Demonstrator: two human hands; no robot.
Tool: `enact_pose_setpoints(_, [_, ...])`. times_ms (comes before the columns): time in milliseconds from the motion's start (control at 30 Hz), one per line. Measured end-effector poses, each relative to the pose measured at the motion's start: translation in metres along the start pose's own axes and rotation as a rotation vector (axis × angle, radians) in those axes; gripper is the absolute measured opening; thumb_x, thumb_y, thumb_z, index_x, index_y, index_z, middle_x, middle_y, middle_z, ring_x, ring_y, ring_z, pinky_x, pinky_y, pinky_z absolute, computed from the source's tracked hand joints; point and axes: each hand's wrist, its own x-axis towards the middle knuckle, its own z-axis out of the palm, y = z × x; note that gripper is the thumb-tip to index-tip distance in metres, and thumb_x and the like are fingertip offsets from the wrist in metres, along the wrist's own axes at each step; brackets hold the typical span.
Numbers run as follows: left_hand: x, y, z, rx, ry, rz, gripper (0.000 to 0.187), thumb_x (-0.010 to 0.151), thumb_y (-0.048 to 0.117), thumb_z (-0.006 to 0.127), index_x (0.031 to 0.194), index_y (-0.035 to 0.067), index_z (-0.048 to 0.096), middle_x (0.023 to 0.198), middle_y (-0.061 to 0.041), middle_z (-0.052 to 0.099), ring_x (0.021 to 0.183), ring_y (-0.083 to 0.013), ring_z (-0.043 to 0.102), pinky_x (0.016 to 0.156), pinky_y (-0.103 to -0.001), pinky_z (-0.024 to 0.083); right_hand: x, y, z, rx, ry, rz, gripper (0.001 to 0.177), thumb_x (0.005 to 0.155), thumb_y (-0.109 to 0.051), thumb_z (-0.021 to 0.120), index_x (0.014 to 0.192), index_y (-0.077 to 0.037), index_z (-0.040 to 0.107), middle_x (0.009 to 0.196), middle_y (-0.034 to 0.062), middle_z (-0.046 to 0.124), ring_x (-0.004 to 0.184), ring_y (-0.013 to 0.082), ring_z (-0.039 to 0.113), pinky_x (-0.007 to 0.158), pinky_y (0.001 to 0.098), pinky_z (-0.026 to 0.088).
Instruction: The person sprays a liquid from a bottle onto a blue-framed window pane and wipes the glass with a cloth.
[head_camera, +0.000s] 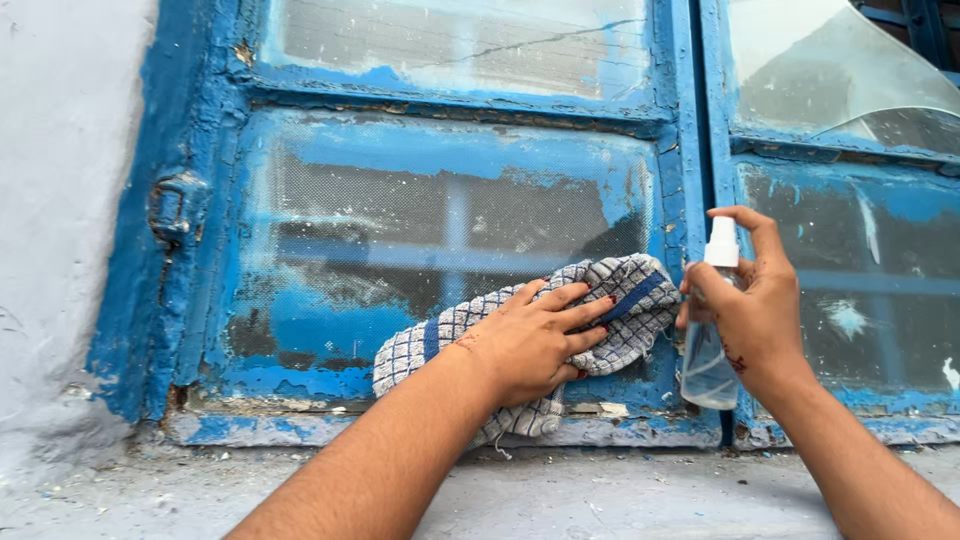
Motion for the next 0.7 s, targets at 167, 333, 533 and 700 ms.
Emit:
enact_pose_setpoints(167, [0.044, 0.019, 0.006, 0.044, -0.004, -0.022, 0.059, 0.094, 0.044, 0.056, 0.15, 0.026, 0.046, 0.167, 0.006, 0.02, 0.154, -0.0208, 0.014, 0.123, -0.052, 0.014, -0.002, 0.003, -0.004, 0.086, -0.005, -0.008, 0.055, 0.091, 0.002, 0.058, 0.141, -0.016, 0.045, 0.079, 0.012, 0.064, 0.056, 0.0194, 0.065, 0.046, 0.036, 0.056])
enact_pose_setpoints(333, [0.063, 0.015, 0.008, 0.09, 0.06, -0.014, 0.058, 0.096, 0.046, 0.055, 0.15, 0.029, 0.047, 0.166, 0.009, 0.024, 0.154, -0.0181, 0.018, 0.124, -0.052, 0.015, -0.007, -0.001, -0.007, -0.033, 0.01, 0.007, 0.055, 0.088, 0.003, 0.061, 0.139, -0.014, 0.049, 0.081, 0.0126, 0.066, 0.058, 0.0187, 0.066, 0.047, 0.0359, 0.057])
enact_pose_setpoints(533, [0.071, 0.004, 0.004, -0.002, 0.252, -0.227, 0.055, 0.096, 0.044, 0.054, 0.148, 0.025, 0.048, 0.164, 0.004, 0.026, 0.152, -0.0206, 0.02, 0.121, -0.052, 0.017, -0.009, -0.003, -0.01, 0.04, 0.019, 0.096, 0.057, 0.086, 0.002, 0.059, 0.139, -0.016, 0.048, 0.077, 0.0121, 0.064, 0.052, 0.0203, 0.063, 0.045, 0.0372, 0.055])
enact_pose_setpoints(700, [0.054, -0.015, -0.003, -0.027, 0.4, -0.409, 0.055, 0.096, 0.043, 0.055, 0.147, 0.022, 0.05, 0.163, 0.0, 0.03, 0.151, -0.0225, 0.022, 0.12, -0.052, 0.02, -0.007, -0.001, -0.01, 0.056, -0.052, 0.152, 0.054, 0.086, -0.001, 0.058, 0.137, -0.016, 0.049, 0.073, 0.013, 0.062, 0.047, 0.0218, 0.061, 0.043, 0.0384, 0.053])
